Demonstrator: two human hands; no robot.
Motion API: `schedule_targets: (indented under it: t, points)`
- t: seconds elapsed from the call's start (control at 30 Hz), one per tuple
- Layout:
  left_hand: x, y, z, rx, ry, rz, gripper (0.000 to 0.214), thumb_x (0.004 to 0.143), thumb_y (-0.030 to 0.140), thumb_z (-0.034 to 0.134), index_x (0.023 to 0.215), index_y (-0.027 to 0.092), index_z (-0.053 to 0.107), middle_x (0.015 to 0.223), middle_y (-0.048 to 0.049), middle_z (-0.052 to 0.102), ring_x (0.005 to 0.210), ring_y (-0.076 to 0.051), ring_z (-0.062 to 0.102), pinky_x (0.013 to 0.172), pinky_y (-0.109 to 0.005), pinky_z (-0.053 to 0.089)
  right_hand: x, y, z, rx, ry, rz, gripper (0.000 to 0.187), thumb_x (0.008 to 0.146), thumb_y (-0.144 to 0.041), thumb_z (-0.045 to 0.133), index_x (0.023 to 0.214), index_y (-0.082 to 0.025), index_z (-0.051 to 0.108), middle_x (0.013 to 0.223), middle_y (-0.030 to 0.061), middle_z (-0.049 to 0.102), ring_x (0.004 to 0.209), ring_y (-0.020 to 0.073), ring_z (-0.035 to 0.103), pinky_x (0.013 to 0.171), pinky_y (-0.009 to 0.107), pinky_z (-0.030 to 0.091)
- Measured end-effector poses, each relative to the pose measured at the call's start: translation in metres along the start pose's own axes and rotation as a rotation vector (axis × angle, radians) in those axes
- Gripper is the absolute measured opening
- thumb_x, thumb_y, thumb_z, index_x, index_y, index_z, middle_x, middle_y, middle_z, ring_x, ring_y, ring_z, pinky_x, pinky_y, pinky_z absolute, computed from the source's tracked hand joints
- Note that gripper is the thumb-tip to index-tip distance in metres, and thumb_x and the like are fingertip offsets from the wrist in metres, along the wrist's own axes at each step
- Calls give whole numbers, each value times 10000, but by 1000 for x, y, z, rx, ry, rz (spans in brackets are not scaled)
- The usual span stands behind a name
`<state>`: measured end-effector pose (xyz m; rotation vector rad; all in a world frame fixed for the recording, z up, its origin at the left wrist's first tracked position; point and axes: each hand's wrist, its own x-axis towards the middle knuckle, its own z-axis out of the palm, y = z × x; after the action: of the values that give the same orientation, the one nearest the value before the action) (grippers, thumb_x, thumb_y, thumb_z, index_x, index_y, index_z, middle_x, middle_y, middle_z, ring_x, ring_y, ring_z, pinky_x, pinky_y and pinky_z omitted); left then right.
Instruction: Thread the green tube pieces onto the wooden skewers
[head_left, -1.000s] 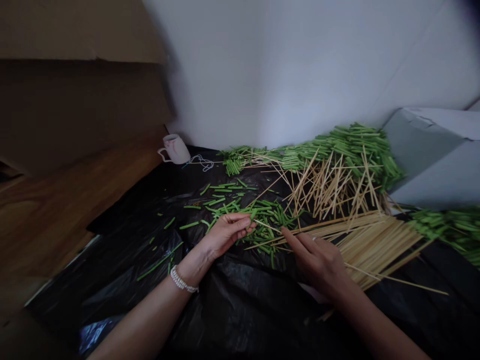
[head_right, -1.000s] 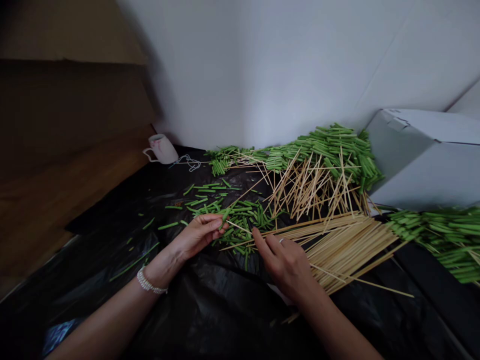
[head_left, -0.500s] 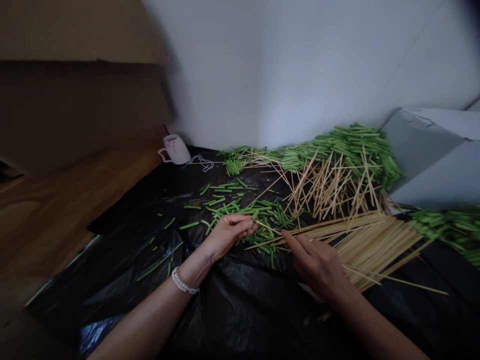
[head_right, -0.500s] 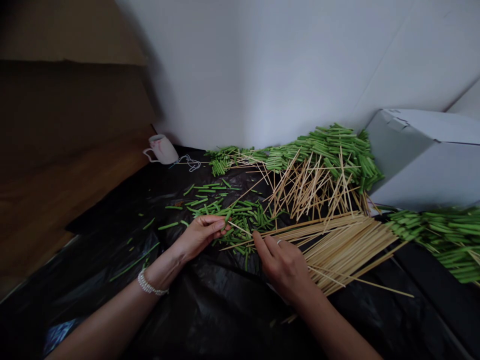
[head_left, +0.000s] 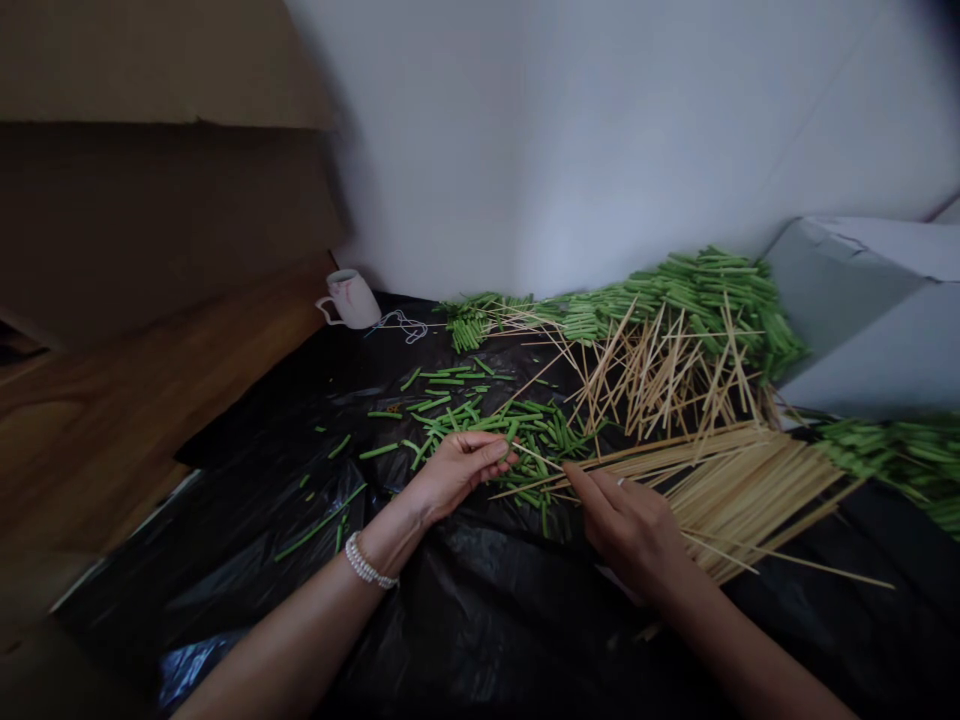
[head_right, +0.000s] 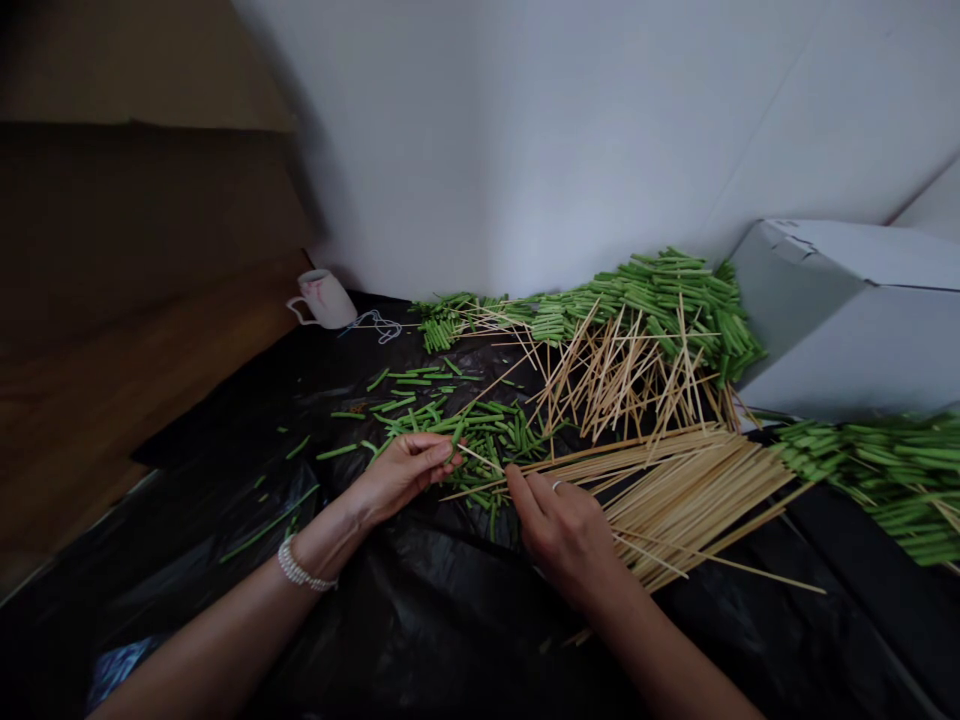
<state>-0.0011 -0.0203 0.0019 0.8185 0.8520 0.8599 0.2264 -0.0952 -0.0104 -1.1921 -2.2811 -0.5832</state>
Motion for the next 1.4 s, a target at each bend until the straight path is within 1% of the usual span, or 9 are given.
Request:
schedule_targets:
  t: [0.23, 0.4, 0.6, 0.67, 0.77, 0.93, 1.07, 1.23, 1.4]
  points:
    - [0, 1, 2, -4, 34, 14, 269, 636, 315, 847, 834, 156, 760, 815, -55, 738, 743, -126, 659, 741, -248, 494, 5, 0, -4, -34, -3, -11, 427, 835, -27, 432, 1249, -82, 523, 818, 37, 649, 617, 146, 474, 580, 307, 346]
    - [2, -1, 6, 2, 102, 90, 259, 627, 304, 851, 813, 156, 750, 788, -33, 731, 769, -132, 663, 766, -249, 493, 5, -1, -4, -38, -16, -25, 436, 832, -18, 426, 1255, -75, 517, 824, 40, 650, 618, 143, 478, 576, 307, 345]
    - [4, 6, 3, -116, 161, 171, 208, 655, 278, 833, 782, 155, 724, 751, 1, 695, 692, -74, 609, 656, -179, 466, 2, 3, -3, -21, 43, 35, 428, 847, -31, 434, 1260, -101, 523, 842, 30, 657, 640, 134, 486, 589, 297, 346]
    - [3, 6, 3, -131, 129, 150, 214, 664, 255, 828, 824, 153, 730, 744, -3, 695, 683, -74, 611, 655, -179, 470, 2, 3, -3, -10, 40, 40, 421, 852, -33, 437, 1259, -98, 525, 852, 32, 660, 649, 134, 487, 594, 296, 344]
    - [1, 2, 5, -140, 68, 61, 261, 683, 225, 817, 918, 150, 734, 768, -23, 714, 707, -95, 642, 691, -202, 493, 2, 3, -2, -4, 29, 35, 413, 860, -39, 445, 1262, -94, 525, 853, 30, 661, 641, 135, 475, 590, 301, 333]
    - [-1, -1, 7, -169, 33, -26, 216, 725, 192, 786, 924, 135, 724, 880, -73, 740, 759, -121, 673, 718, -213, 514, 2, 2, 0, -16, 43, 46, 403, 862, -37, 445, 1249, -103, 539, 856, 26, 662, 635, 133, 466, 598, 297, 326]
    - [0, 1, 5, -219, 38, -48, 196, 745, 155, 763, 934, 127, 721, 893, -74, 736, 748, -115, 671, 685, -198, 519, 2, 3, 0, -21, 44, 53, 399, 866, -45, 442, 1247, -105, 544, 832, 25, 660, 631, 133, 464, 604, 290, 327]
    - [2, -1, 2, -230, 38, -41, 181, 757, 145, 750, 935, 126, 721, 897, -75, 735, 754, -115, 672, 685, -193, 527, 2, 3, 0, -11, 41, 55, 409, 869, -50, 431, 1256, -120, 543, 857, 29, 667, 631, 132, 467, 602, 285, 327]
    - [1, -1, 3, -234, 38, -39, 185, 748, 137, 757, 929, 124, 725, 888, -68, 736, 759, -112, 671, 708, -197, 524, 0, 3, 2, 7, 25, 55, 419, 853, -38, 441, 1252, -100, 553, 859, 37, 659, 634, 130, 464, 593, 288, 319]
